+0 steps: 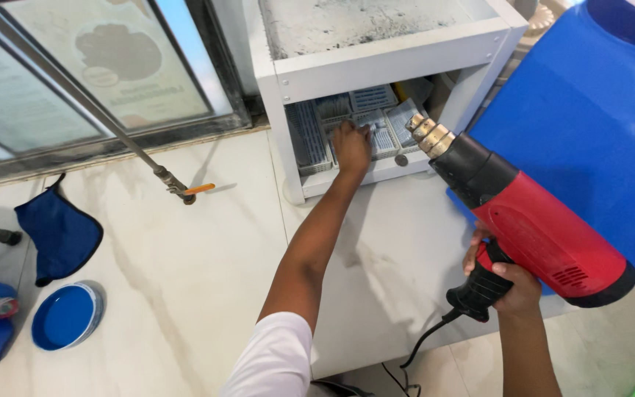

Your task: The person cleans a large blue plastic container by scrubbing it with a sponge and rinsing it under running water. They then use a heat gun to apply a shrink-wrap label to the container's lid.

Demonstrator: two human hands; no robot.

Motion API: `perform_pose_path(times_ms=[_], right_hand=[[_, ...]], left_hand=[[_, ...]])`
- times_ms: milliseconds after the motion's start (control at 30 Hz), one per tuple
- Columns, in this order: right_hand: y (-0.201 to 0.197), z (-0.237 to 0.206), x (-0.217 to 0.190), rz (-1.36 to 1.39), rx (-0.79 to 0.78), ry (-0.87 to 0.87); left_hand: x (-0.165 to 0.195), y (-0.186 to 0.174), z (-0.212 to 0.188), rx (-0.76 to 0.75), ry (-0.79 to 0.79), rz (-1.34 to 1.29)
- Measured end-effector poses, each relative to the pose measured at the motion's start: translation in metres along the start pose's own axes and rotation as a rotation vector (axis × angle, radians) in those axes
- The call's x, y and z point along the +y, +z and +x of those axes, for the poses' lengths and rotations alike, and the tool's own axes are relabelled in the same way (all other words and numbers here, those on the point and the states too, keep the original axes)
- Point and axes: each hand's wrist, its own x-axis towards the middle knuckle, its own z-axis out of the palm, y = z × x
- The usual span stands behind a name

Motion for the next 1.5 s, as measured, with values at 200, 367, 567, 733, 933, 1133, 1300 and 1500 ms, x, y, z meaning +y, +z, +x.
perform_pose_path(times_ms=[200, 367, 567, 733, 933, 1133, 1300, 1500], right_hand=[[0.03, 0.02, 0.004, 0.01, -0.12, 0.019], [0.085, 0.054, 0.033, 0.131, -0.318, 0.105], [0.213, 0.083, 0.105, 0.187, -0.574, 0.224], [0.344, 0.082, 0.163, 0.195, -0.813, 0.334], [0.53, 0.037, 0.216, 0.137, -0.913, 0.372], [0.73, 0.002, 0.217, -0.086, -0.847, 0.206], [0.838, -0.02, 0.2, -0.296, -0.733, 0.157], [0.916, -0.038, 0.198, -0.479, -0.581, 0.182]], left_hand=[[0.014, -0.111, -0.023, -0.043, -0.117, -0.363], [-0.023, -0.26, -0.075, -0.017, -0.211, -0.625], [-0.116, -0.47, -0.119, 0.394, -0.089, -0.51], [-0.185, -0.664, -0.175, 0.7, -0.17, -0.19], [-0.296, -0.884, -0.215, 0.825, -0.186, -0.106], [-0.42, -1.008, -0.143, 0.808, -0.454, -0.378], [-0.47, -1.049, -0.089, 0.69, -0.494, -0.616], [-0.488, -1.078, -0.054, 0.567, -0.454, -0.687]])
